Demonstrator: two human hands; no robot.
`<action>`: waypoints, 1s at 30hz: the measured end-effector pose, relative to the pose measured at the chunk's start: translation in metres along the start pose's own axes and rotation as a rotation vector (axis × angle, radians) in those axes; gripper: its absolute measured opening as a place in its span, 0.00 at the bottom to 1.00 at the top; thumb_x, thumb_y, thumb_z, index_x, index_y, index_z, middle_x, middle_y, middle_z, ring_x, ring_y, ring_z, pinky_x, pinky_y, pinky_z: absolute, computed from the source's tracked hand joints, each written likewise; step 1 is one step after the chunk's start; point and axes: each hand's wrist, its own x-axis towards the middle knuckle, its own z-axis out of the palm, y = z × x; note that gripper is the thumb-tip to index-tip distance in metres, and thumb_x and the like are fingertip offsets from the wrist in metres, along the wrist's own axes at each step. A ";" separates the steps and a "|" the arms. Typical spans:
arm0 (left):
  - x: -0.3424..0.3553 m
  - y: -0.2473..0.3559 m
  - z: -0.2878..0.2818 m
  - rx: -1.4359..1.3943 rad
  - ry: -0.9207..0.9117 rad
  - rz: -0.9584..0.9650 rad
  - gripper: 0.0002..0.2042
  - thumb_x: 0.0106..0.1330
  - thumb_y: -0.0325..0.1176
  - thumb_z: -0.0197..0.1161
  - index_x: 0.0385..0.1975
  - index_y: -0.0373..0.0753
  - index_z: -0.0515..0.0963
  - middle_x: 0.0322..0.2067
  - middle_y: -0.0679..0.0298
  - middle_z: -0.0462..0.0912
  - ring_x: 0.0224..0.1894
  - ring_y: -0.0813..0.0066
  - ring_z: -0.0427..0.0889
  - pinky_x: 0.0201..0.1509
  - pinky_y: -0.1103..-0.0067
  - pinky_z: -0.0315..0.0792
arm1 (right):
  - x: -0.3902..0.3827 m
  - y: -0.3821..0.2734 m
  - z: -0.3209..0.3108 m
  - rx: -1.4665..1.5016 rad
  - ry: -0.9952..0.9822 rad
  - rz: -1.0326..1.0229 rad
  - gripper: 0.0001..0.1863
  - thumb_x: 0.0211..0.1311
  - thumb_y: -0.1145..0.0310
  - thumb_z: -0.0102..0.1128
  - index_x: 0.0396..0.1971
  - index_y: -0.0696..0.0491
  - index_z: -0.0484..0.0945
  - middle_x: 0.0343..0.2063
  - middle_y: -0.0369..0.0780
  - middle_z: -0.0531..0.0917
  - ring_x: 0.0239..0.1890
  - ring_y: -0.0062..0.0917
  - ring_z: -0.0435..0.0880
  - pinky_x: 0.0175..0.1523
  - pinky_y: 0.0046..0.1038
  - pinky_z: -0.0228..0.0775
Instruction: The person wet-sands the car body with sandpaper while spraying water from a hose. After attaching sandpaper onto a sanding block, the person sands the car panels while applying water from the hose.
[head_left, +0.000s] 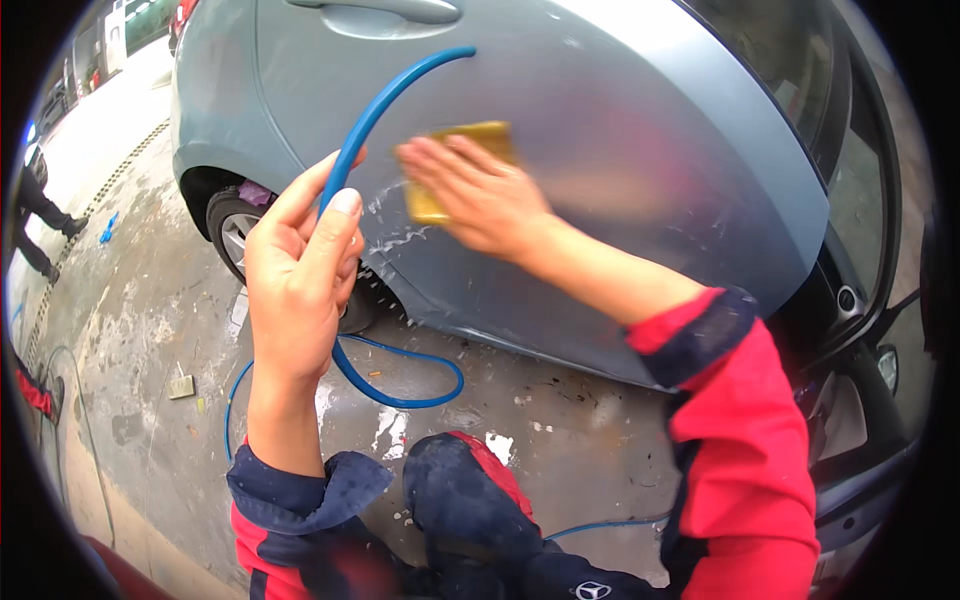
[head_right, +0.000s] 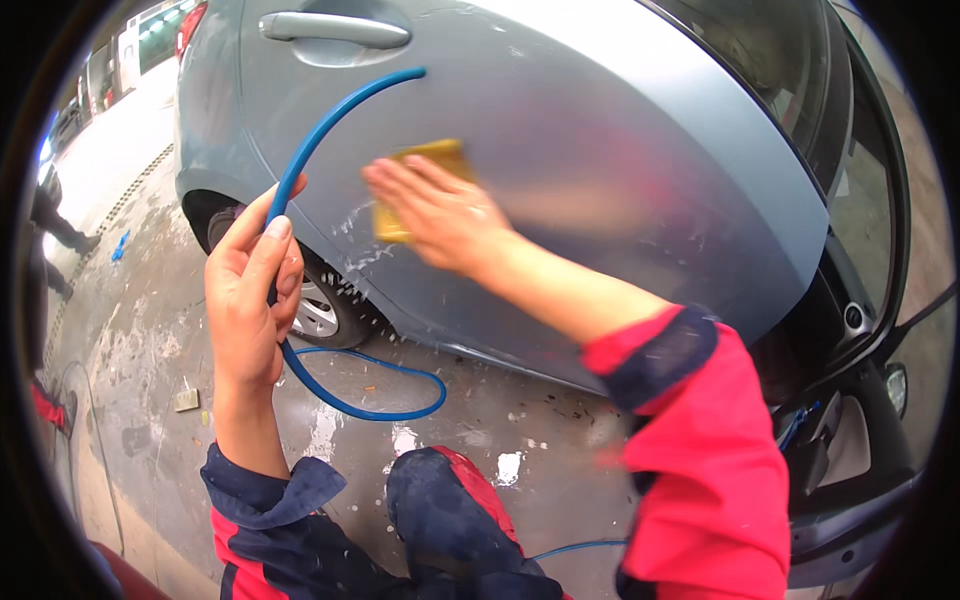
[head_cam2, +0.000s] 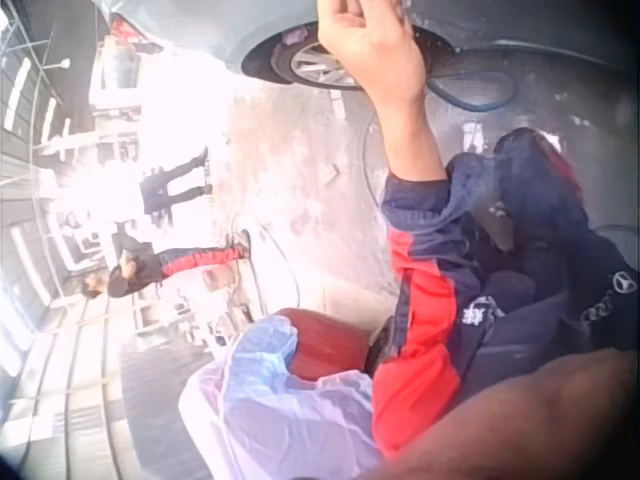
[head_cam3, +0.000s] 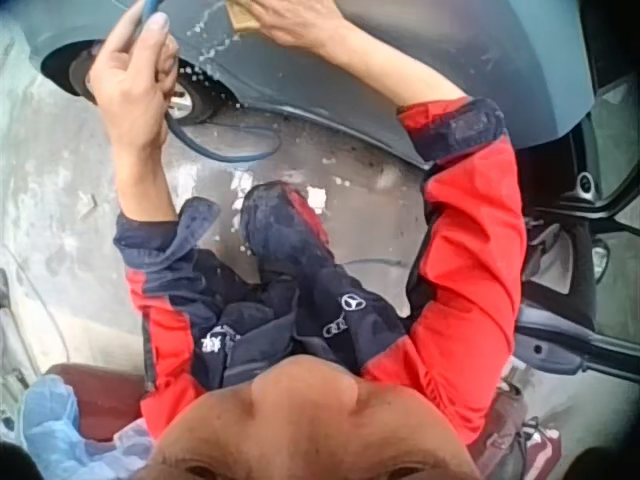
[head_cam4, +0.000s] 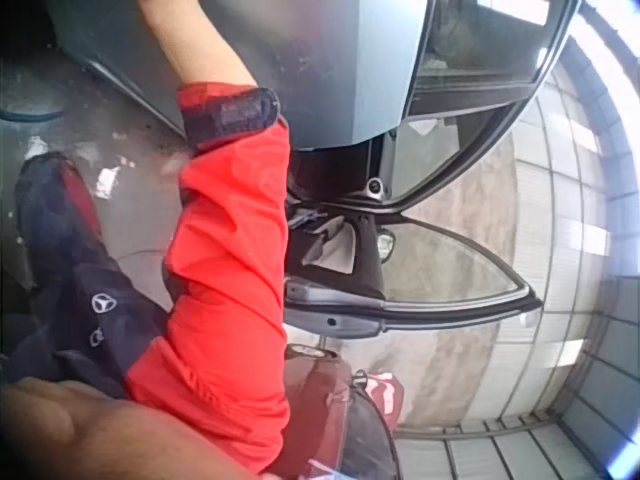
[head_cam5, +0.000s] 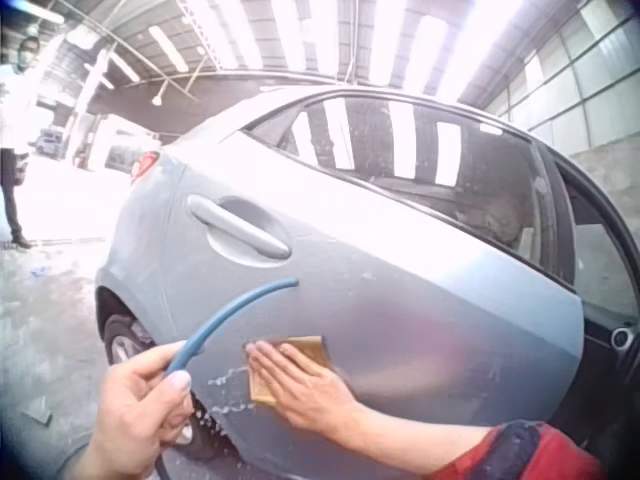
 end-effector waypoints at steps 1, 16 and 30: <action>0.000 0.004 -0.002 0.007 0.025 -0.011 0.21 0.80 0.32 0.63 0.68 0.30 0.76 0.26 0.77 0.72 0.21 0.95 0.60 0.21 0.89 0.52 | -0.024 0.012 -0.013 -0.113 -0.055 0.009 0.43 0.68 0.62 0.54 0.82 0.56 0.57 0.84 0.39 0.58 0.86 0.26 0.50 0.88 0.39 0.41; -0.001 0.020 -0.014 0.060 0.061 0.088 0.24 0.81 0.33 0.55 0.72 0.29 0.71 0.20 0.75 0.65 0.15 0.93 0.55 0.16 0.89 0.47 | -0.120 0.054 -0.068 -0.159 -0.147 0.058 0.45 0.62 0.57 0.63 0.81 0.49 0.64 0.83 0.34 0.60 0.85 0.25 0.57 0.88 0.38 0.40; -0.014 0.012 0.017 0.069 -0.050 0.017 0.26 0.79 0.35 0.58 0.73 0.28 0.69 0.22 0.75 0.66 0.17 0.93 0.56 0.18 0.89 0.48 | -0.114 0.062 -0.068 -0.121 0.035 0.144 0.36 0.65 0.64 0.59 0.76 0.53 0.72 0.81 0.36 0.65 0.84 0.24 0.58 0.87 0.41 0.44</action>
